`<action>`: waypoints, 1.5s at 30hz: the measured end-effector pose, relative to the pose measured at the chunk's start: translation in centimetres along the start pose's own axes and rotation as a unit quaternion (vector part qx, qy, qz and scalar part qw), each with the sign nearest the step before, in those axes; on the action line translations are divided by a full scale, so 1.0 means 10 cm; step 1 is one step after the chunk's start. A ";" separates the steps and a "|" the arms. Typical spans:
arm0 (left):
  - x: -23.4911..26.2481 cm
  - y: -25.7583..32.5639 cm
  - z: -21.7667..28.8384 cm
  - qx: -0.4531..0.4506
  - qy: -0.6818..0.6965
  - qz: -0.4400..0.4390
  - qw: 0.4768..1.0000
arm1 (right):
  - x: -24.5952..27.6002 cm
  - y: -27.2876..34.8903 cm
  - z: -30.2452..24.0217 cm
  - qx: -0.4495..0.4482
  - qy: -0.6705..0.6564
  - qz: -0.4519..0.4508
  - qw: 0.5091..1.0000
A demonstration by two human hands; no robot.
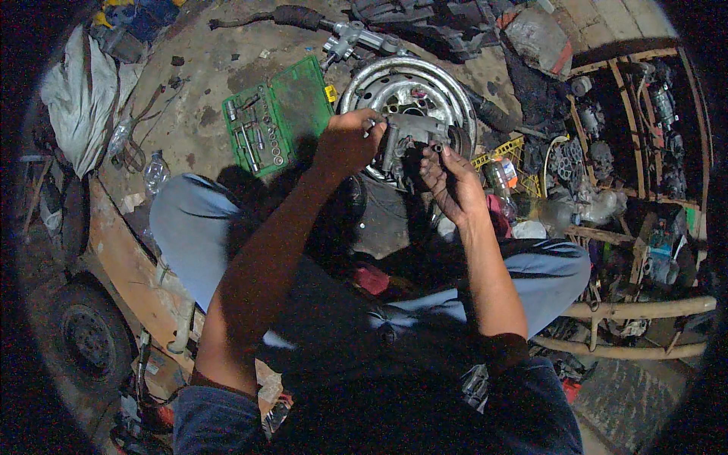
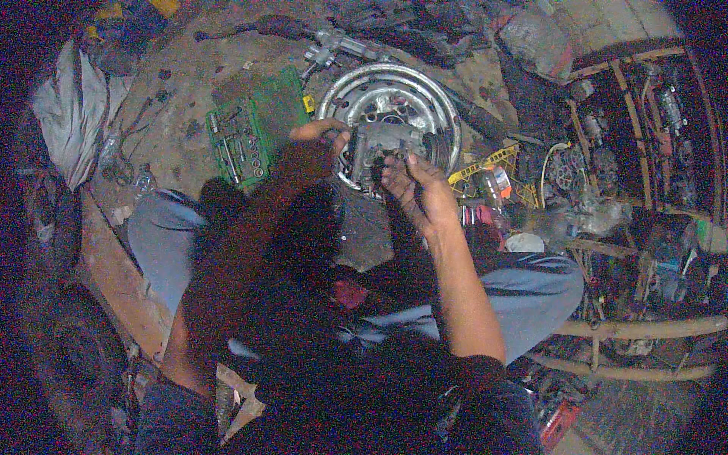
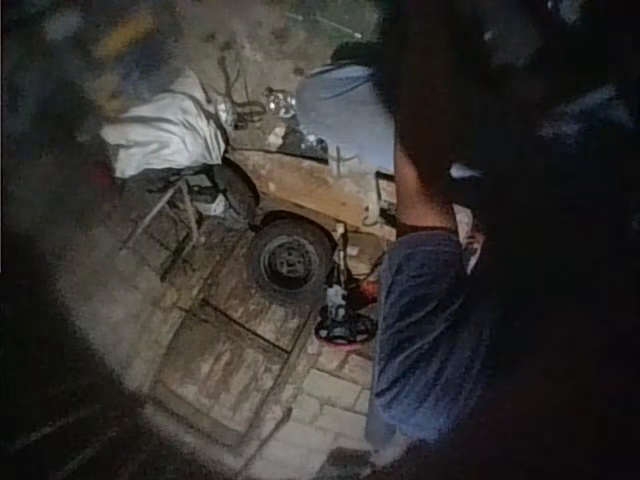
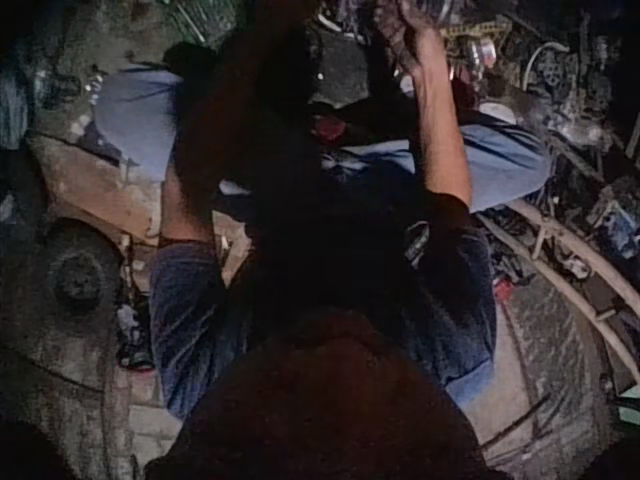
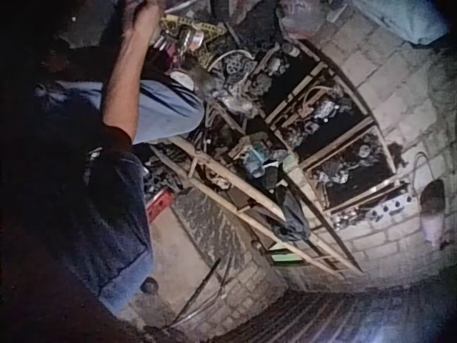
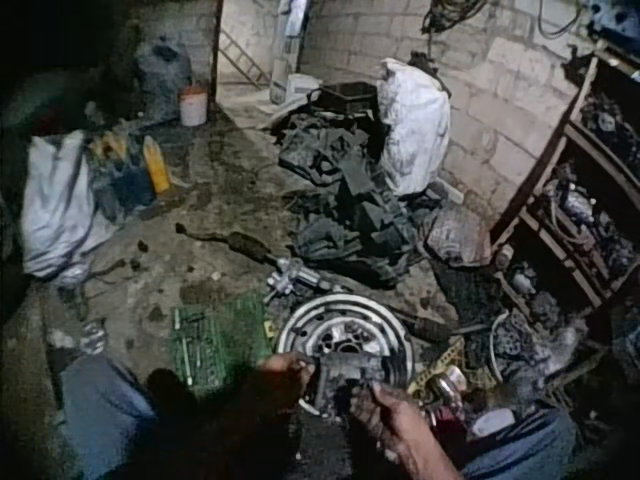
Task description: The person sits on the floor and works on a mechanical component, likely an alternator, resting on a metal wheel rim. They use a socket wrench and a screwdriver to tighten bolts and adjust internal parts. The person frequently reaches into a green toolbox to select different sockets and tools.
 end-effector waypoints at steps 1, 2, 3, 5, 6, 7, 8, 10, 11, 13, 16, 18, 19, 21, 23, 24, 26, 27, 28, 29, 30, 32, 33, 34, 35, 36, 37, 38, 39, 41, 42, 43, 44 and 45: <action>0.00 0.00 0.00 -0.002 -0.003 0.002 1.000 | -0.05 0.02 -0.03 0.015 0.011 -0.005 1.000; -0.01 0.00 0.00 -0.004 -0.007 0.004 1.000 | -0.11 0.05 -0.05 0.030 0.022 -0.010 0.999; -0.01 0.01 0.00 -0.006 -0.010 0.006 1.000 | -0.17 0.08 -0.08 0.045 0.033 -0.015 0.998; -0.02 0.01 -0.01 -0.020 0.000 0.006 1.000 | -0.34 0.22 -0.19 0.107 0.095 0.019 0.990; -0.01 0.01 -0.02 -0.026 0.005 0.006 1.000 | -0.39 0.26 -0.24 0.137 0.125 0.035 0.982; -0.04 0.01 -0.05 -0.002 0.017 -0.007 1.000 | -0.38 0.28 -0.27 0.150 0.143 0.036 0.978; -0.08 0.01 -0.06 0.022 0.030 -0.021 0.999 | -0.38 0.33 -0.32 0.190 0.201 0.057 0.959; -0.12 0.03 -0.13 0.053 0.054 -0.037 0.996 | -0.46 0.43 -0.38 0.263 0.313 0.096 0.908; -0.13 0.05 -0.17 0.061 0.066 -0.038 0.995 | -0.52 0.48 -0.37 0.269 0.271 0.080 0.921; -0.15 0.06 -0.18 0.064 0.064 -0.038 0.995 | -0.60 0.56 -0.38 0.277 0.322 0.100 0.900; -0.13 0.05 -0.11 0.056 0.046 -0.038 0.997 | -0.62 0.59 -0.38 0.278 0.335 0.106 0.894; -0.12 0.03 -0.08 0.058 0.062 -0.042 0.996 | -0.62 0.60 -0.38 0.277 0.347 0.110 0.889; -0.12 0.03 -0.07 0.065 0.063 -0.046 0.995 | -0.63 0.61 -0.39 0.283 0.347 0.112 0.887; -0.10 0.02 -0.03 0.081 0.066 -0.053 0.993 | -0.65 0.65 -0.41 0.294 0.346 0.116 0.883; -0.08 0.03 -0.06 0.075 0.060 -0.042 0.995 | -0.72 0.69 -0.44 0.324 0.384 0.139 0.853; -0.07 0.03 -0.07 0.072 0.057 -0.036 0.995 | -0.75 0.71 -0.45 0.339 0.403 0.151 0.837; -0.07 0.02 -0.05 0.069 0.070 -0.035 0.995 | -0.58 0.60 -0.41 0.282 0.350 0.140 0.882; -0.07 0.01 -0.04 0.068 0.076 -0.035 0.994 | -0.48 0.53 -0.38 0.252 0.322 0.135 0.903; -0.05 0.01 -0.02 0.016 0.055 -0.021 0.998 | -0.43 0.48 -0.36 0.245 0.311 0.129 0.909; -0.04 0.00 -0.01 -0.036 0.035 -0.007 0.999 | -0.38 0.44 -0.36 0.238 0.300 0.124 0.915; -0.06 0.03 -0.07 -0.038 0.031 -0.005 0.999 | -0.35 0.41 -0.35 0.230 0.290 0.119 0.921; -0.06 0.02 -0.06 0.010 0.041 -0.017 0.999 | -0.42 0.46 -0.33 0.197 0.205 0.084 0.955; -0.07 0.00 -0.05 0.058 0.055 -0.030 0.996 | -0.36 0.46 -0.34 0.186 0.188 0.093 0.960; -0.05 0.00 -0.05 0.062 0.053 -0.032 0.996 | -0.35 0.45 -0.34 0.174 0.172 0.098 0.965; -0.04 0.00 -0.05 0.067 0.052 -0.035 0.996 | -0.35 0.46 -0.32 0.154 0.142 0.097 0.973; -0.02 0.00 -0.04 0.071 0.050 -0.037 0.996 | -0.36 0.46 -0.31 0.153 0.121 0.084 0.977; -0.03 0.01 -0.07 0.072 0.054 -0.036 0.995 | -0.37 0.45 -0.31 0.152 0.100 0.070 0.981; -0.04 0.02 -0.09 0.072 0.058 -0.035 0.995 | -0.39 0.45 -0.30 0.151 0.079 0.057 0.984; -0.05 0.03 -0.12 0.073 0.061 -0.034 0.995 | -0.39 0.44 -0.31 0.149 0.103 0.075 0.981; -0.03 0.03 -0.08 0.076 0.062 -0.030 0.995 | -0.35 0.43 -0.30 0.147 0.148 0.115 0.971; -0.03 0.03 -0.06 0.078 0.062 -0.028 0.995 | -0.33 0.42 -0.33 0.170 0.221 0.149 0.949; -0.02 0.03 -0.05 0.059 0.060 -0.023 0.996 | -0.33 0.40 -0.34 0.190 0.292 0.179 0.920; -0.01 0.02 -0.04 0.039 0.057 -0.018 0.997 | -0.35 0.39 -0.35 0.209 0.362 0.207 0.885; 0.00 0.02 -0.03 0.020 0.054 -0.013 0.998 | -0.43 0.46 -0.37 0.273 0.413 0.228 0.838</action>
Point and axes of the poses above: each hand's wrist, its own y-axis away from the middle knuckle, its own x-axis out of the back of the hand, z = x × y, the point moved 9 cm from there along -y, towards the middle knuckle, and after that the axes turned 13 degrees about -x, right-handed, at the moved point
